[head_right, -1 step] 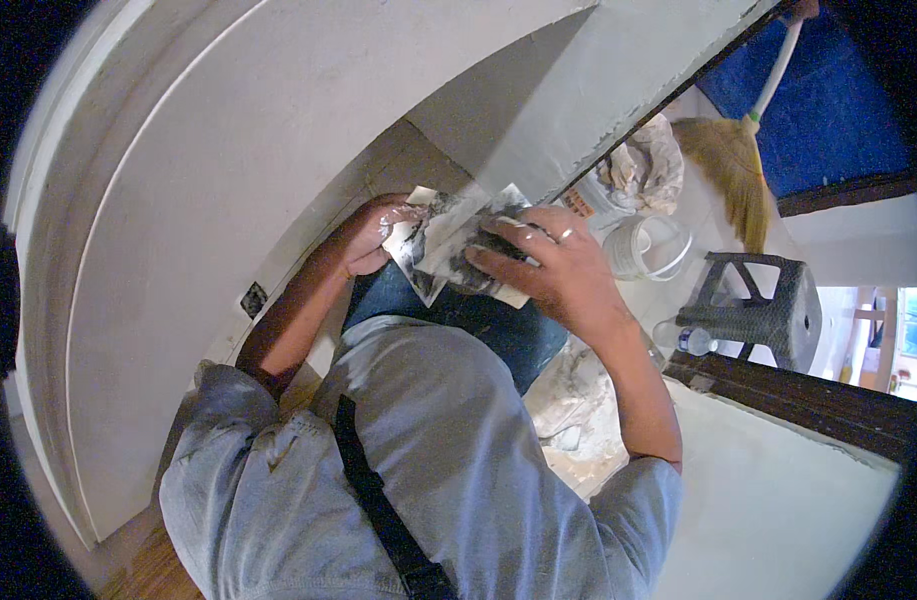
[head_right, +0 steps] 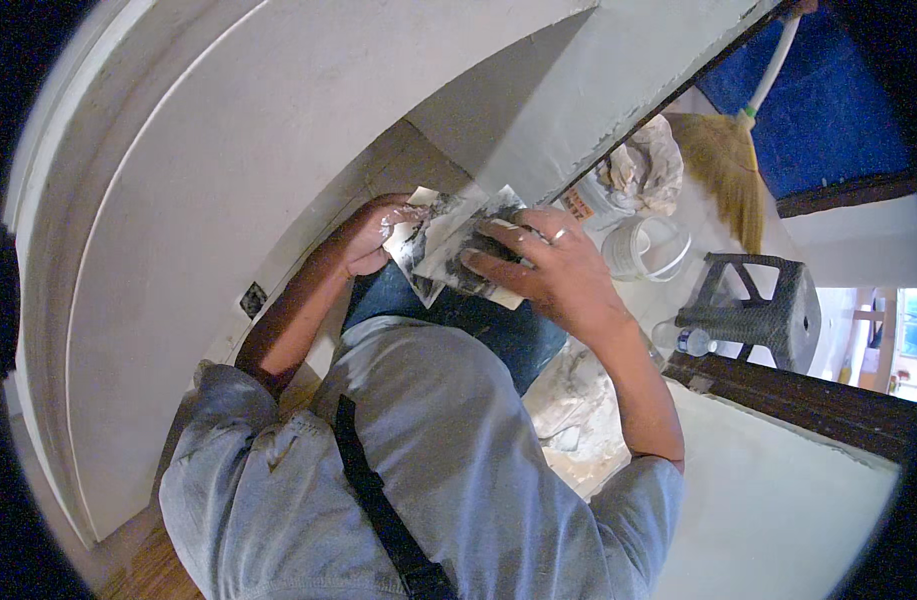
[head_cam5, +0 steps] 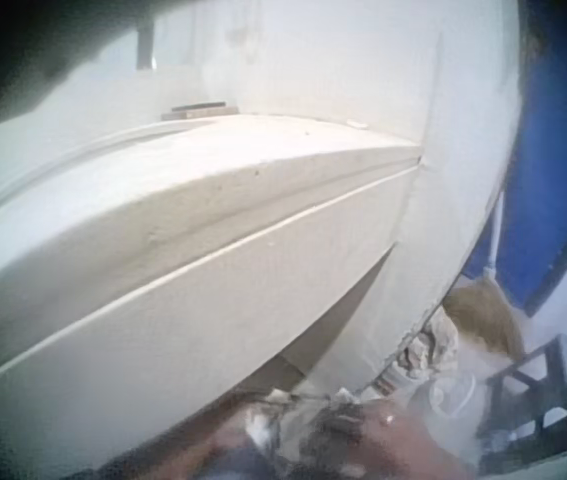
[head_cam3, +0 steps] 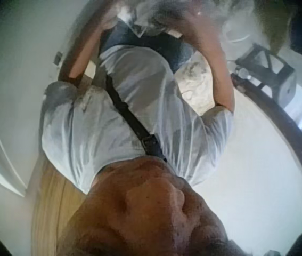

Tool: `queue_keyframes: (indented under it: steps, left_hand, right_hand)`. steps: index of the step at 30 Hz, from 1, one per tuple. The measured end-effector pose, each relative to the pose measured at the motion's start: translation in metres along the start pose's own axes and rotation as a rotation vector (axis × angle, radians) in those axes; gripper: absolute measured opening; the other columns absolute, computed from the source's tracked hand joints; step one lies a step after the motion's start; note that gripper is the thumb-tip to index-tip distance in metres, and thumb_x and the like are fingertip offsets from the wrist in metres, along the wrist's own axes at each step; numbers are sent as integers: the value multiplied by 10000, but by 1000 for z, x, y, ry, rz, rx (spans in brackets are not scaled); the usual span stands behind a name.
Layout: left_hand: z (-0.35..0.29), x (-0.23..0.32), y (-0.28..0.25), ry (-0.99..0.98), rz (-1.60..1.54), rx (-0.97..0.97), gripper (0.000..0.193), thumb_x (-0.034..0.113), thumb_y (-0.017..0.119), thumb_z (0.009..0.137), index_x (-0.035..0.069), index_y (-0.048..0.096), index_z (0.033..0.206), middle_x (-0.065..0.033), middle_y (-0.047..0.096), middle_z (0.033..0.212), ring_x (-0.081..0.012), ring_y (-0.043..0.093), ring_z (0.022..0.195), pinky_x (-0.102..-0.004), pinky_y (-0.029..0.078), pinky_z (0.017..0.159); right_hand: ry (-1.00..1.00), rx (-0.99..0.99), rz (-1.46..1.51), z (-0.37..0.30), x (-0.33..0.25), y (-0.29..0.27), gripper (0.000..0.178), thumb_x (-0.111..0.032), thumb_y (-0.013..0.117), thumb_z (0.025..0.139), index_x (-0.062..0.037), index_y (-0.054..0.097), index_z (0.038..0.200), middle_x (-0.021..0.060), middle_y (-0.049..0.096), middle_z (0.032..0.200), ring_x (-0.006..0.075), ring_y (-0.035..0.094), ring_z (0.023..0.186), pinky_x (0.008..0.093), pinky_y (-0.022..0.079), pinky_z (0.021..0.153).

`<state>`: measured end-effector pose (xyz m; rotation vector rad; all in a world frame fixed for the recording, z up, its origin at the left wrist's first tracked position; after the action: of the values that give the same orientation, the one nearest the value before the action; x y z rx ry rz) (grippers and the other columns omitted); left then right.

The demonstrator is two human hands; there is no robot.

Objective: The person scrapes and loads plaster onto putty knives, then applies and spreads the plaster along the walls, corners, and seams using the knives.

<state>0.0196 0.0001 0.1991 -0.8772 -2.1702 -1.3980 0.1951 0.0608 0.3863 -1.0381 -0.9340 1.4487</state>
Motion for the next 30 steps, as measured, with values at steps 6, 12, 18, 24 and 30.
queue_keyframes:
  steps: [6,12,18,24,30]
  left_hand:
    - [-2,7,18,86,-36,-166,233,178,513,915,48,610,1082,-49,660,1011,-139,636,858,-298,512,793]
    - [6,-4,8,72,-113,-178,251,201,514,920,57,587,1112,-44,653,1029,-137,633,889,-300,517,805]
    - [19,-27,-29,42,-22,7,256,198,535,915,48,571,1119,-44,648,1021,-126,626,895,-290,519,809]
    - [18,24,-112,662,894,349,332,199,546,892,2,540,1159,-91,623,1103,-208,611,985,-342,507,862]
    - [34,-17,-169,490,658,366,394,121,573,861,22,503,1236,-116,587,1185,-229,567,1093,-349,455,938]
  right_hand:
    - [25,-74,78,3,-9,14,575,4,614,614,-256,659,1125,-6,582,1173,236,532,989,379,472,866]
    - [75,-166,91,3,-6,23,566,9,601,637,-232,645,1148,10,591,1184,237,542,980,345,485,845]
    - [102,-192,169,-7,5,38,505,-17,581,680,-194,637,1149,42,618,1149,260,548,1022,354,485,853]
    - [560,219,878,-65,67,73,304,-24,573,792,-68,603,1091,78,643,1066,285,618,923,361,494,845]
    - [998,885,1991,-125,77,147,372,-231,584,851,-26,523,1156,105,628,1041,253,633,879,375,511,793]
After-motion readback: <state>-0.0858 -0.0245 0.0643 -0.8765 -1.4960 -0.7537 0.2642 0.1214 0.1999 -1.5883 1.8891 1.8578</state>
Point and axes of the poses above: each hand's wrist, its own z-axis towards the middle knuckle, its own y-axis out of the palm, x = y × z, the point moved 7 cm from there along z, towards the middle knuckle
